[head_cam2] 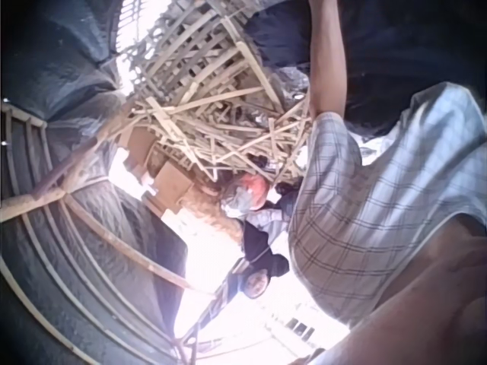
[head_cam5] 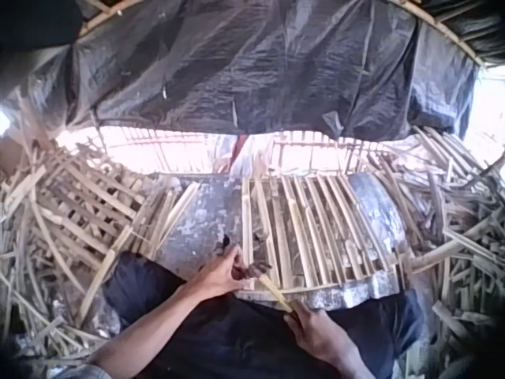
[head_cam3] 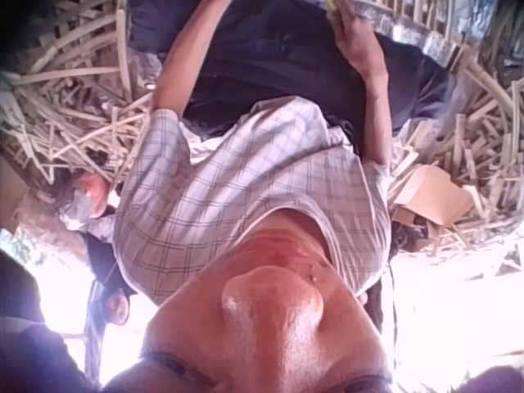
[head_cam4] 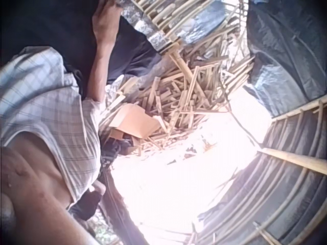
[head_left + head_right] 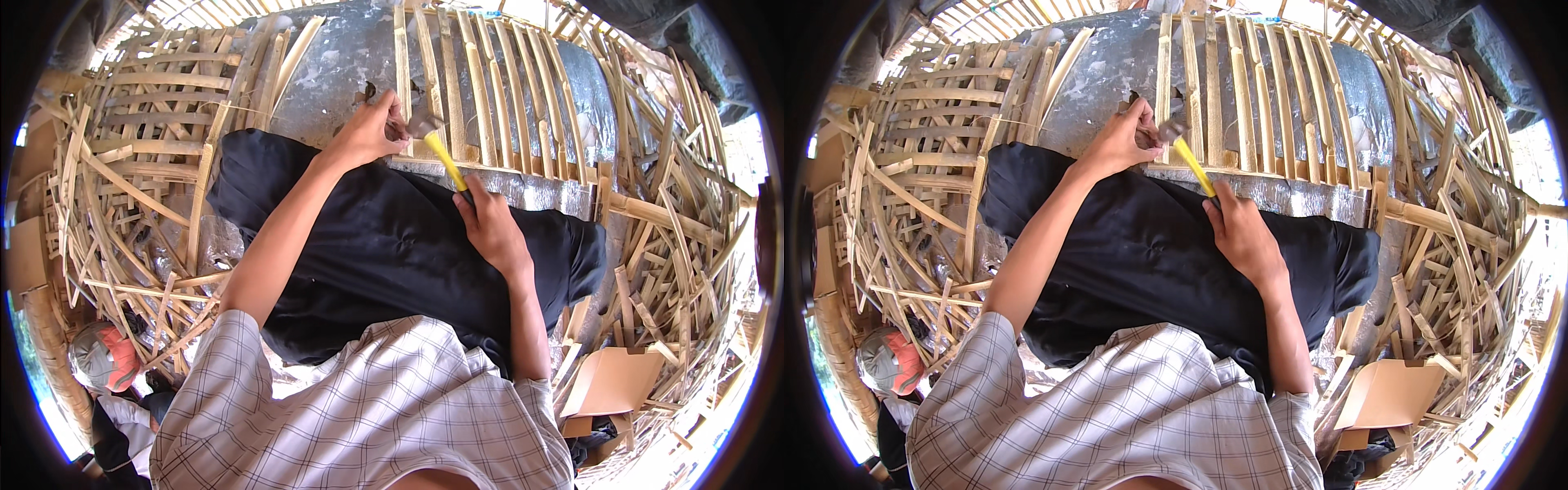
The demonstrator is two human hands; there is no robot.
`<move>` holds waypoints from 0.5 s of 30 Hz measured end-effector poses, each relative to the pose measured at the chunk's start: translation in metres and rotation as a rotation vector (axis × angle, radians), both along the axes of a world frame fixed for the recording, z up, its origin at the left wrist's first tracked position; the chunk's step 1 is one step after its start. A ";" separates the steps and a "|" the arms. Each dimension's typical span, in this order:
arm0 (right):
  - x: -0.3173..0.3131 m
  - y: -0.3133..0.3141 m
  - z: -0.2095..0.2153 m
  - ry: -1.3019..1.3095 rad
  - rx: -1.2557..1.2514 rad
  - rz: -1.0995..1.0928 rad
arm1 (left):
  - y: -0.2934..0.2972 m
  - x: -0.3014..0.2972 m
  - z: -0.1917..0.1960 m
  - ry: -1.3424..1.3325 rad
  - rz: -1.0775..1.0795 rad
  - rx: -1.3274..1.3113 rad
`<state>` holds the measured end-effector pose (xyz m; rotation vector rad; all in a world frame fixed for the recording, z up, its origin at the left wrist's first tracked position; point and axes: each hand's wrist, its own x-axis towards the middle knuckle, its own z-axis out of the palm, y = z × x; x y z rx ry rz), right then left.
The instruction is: The person hammers thin bamboo strips onto a wooden frame by hand using a hammer while sitting on a ground covered in bamboo shavings.
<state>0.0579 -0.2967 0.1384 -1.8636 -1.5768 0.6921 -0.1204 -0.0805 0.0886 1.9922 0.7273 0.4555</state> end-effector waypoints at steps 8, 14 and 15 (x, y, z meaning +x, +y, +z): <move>0.000 0.000 -0.005 0.042 0.121 0.001 | -0.001 0.001 0.000 -0.041 -0.002 -0.024; 0.002 -0.004 0.002 -0.088 0.012 0.030 | -0.002 -0.001 0.003 -0.006 0.003 -0.019; 0.002 -0.002 0.001 -0.061 0.039 0.033 | -0.002 -0.001 0.003 -0.014 0.012 -0.005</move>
